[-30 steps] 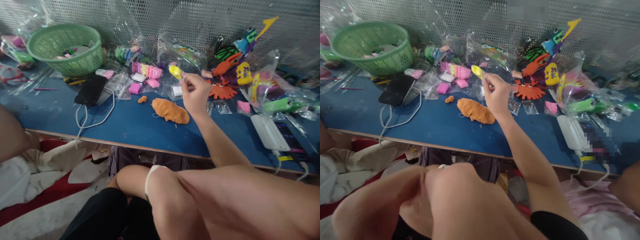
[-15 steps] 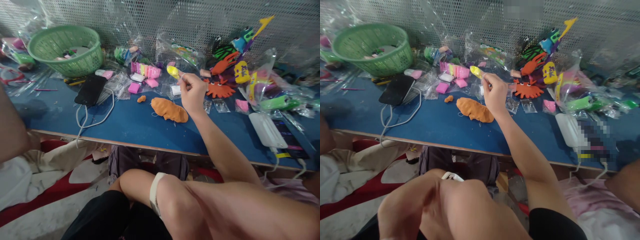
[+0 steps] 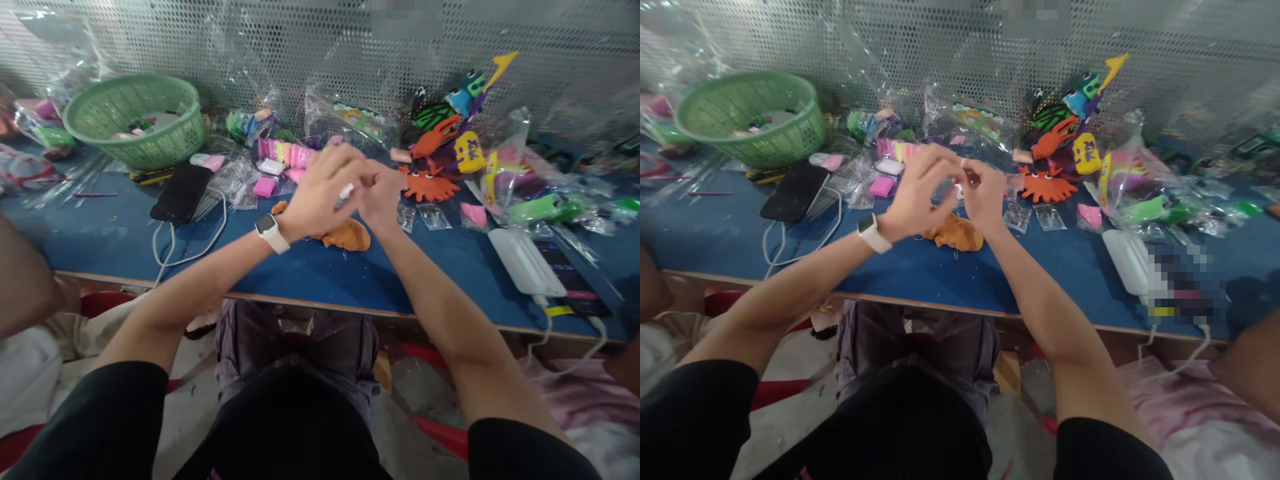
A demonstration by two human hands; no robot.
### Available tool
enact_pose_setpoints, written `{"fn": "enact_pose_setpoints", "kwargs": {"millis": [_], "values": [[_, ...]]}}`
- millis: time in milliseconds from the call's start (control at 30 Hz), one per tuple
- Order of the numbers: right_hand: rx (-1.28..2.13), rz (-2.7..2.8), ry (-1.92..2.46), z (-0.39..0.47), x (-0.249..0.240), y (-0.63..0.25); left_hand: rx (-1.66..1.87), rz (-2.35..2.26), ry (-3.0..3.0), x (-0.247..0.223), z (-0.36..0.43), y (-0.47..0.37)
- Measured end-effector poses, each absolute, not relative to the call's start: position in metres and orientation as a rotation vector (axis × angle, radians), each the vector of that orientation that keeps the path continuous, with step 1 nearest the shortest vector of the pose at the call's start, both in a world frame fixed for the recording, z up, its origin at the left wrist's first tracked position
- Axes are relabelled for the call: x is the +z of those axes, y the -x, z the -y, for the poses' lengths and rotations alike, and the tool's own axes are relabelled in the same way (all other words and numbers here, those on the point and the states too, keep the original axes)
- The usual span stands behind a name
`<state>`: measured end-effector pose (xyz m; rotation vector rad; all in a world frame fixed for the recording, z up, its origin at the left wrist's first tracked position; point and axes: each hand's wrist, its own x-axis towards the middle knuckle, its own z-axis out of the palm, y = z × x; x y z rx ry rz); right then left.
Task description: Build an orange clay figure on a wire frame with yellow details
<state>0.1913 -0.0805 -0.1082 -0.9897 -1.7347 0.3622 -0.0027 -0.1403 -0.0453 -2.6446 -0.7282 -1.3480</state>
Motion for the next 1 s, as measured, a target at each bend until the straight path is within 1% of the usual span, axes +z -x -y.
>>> {"fn": "enact_pose_setpoints", "kwargs": {"millis": [67,133,267,400,733,867,1000], "values": [[0.429,1.596,0.932,0.084,-0.106,-0.185,-1.478,0.971,2.507,-0.065,0.101,0.023],[0.484,1.542,0.877,0.086,-0.105,-0.178,-1.573,1.107,2.462,-0.085,0.079,0.040],[0.509,1.580,0.872,0.085,-0.110,-0.173,-1.601,1.105,2.669,-0.106,0.069,0.053],[0.523,1.561,0.889,0.082,-0.112,-0.174,-1.657,1.135,2.801,-0.104,0.076,0.047],[0.709,1.546,0.837,0.089,-0.102,-0.175,-1.741,1.112,2.916,-0.091,0.087,0.049],[0.795,1.549,0.856,0.095,-0.094,-0.172,-1.825,1.005,2.965,-0.093,0.083,0.048],[0.855,1.545,0.869,0.100,-0.089,-0.169,-1.778,1.064,2.955,-0.092,0.083,0.049]]}}
